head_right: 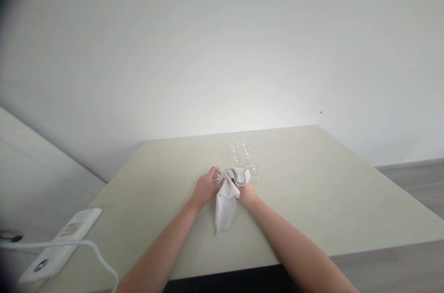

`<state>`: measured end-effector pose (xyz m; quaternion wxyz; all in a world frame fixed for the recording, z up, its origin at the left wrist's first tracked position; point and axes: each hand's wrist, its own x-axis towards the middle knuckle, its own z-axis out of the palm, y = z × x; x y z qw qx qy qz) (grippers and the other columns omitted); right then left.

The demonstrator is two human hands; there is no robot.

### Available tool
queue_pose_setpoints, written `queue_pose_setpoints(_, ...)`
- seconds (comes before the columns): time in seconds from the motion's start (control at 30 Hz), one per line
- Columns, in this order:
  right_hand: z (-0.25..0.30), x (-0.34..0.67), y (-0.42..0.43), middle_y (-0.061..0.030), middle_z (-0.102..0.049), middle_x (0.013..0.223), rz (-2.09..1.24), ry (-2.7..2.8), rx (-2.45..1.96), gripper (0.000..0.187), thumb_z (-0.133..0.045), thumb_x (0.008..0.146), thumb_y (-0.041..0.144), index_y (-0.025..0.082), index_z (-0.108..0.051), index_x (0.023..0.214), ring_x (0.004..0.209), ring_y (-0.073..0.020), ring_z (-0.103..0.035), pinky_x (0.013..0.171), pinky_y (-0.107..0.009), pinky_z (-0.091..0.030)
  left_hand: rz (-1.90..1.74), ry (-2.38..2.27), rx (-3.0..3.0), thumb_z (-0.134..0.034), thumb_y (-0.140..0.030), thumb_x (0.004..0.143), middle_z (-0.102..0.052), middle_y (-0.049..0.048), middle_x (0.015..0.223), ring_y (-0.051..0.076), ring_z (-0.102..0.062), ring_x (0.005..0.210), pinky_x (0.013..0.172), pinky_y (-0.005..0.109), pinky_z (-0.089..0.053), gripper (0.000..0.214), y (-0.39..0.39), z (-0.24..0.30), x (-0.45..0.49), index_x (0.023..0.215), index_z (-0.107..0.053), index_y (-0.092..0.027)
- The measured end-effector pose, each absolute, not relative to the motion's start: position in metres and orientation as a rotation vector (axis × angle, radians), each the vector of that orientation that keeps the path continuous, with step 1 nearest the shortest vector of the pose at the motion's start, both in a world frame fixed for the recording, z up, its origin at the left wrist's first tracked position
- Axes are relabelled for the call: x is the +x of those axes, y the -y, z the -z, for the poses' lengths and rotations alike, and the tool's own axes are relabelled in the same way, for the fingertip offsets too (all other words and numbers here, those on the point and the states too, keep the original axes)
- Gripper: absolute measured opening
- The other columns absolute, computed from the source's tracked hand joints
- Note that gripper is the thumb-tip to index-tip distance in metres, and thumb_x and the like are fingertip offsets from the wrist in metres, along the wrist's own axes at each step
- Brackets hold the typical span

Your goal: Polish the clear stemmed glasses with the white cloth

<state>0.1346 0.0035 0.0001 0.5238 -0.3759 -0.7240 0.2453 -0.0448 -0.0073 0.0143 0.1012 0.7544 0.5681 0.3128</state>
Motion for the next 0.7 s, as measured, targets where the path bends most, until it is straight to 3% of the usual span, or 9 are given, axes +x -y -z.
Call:
queue_pose_setpoints(0.2, -0.006, 0.128, 0.001, -0.0064, -0.068, 0.084, -0.858, 1.522, -0.963, 0.022, -0.056, 0.083, 0.039, 0.019, -0.063, 0.081, 0.080, -0.0219, -0.063, 0.080, -0.036, -0.051, -0.906, -1.772, 2.199, -0.051, -0.045, 0.088, -0.058, -0.0045, 0.071, 0.013, -0.058, 0.062, 0.058, 0.022, -0.037, 0.026, 0.008, -0.015, -0.044, 0.104, -0.049, -0.024)
queue_pose_setpoints(0.33, -0.011, 0.127, 0.007, -0.0041, -0.068, 0.084, -1.134, 1.484, -0.937, 0.027, -0.056, 0.084, 0.044, 0.019, -0.065, 0.081, 0.083, -0.0204, -0.063, 0.081, -0.034, -0.051, -0.979, -1.847, 2.117, -0.056, -0.039, 0.085, -0.060, -0.0028, 0.075, 0.015, -0.061, 0.068, 0.063, 0.023, -0.041, 0.026, 0.009, -0.018, -0.042, 0.104, -0.049, -0.024)
queue_pose_setpoints(0.5, -0.011, 0.129, 0.013, -0.0050, -0.072, 0.090, -1.608, 1.460, -0.933, 0.039, -0.059, 0.082, 0.055, 0.019, -0.070, 0.095, 0.087, -0.0238, -0.066, 0.085, -0.039, -0.052, -1.065, -1.818, 2.035, -0.060, -0.037, 0.081, -0.059, -0.0017, 0.077, 0.016, -0.062, 0.074, 0.069, 0.025, -0.044, 0.027, 0.009, -0.022, -0.042, 0.101, -0.049, -0.023)
queue_pose_setpoints(0.7, -0.010, 0.129, 0.018, -0.0048, -0.073, 0.096, -1.641, 1.804, -0.726, 0.032, -0.071, 0.075, 0.043, 0.016, -0.072, 0.094, 0.095, -0.0240, -0.065, 0.096, -0.043, -0.049, -1.321, -1.640, 1.842, -0.063, -0.036, 0.079, -0.056, -0.0021, 0.083, 0.015, -0.059, 0.076, 0.070, 0.026, -0.046, 0.041, 0.003, -0.010, -0.041, 0.109, -0.040, -0.023)
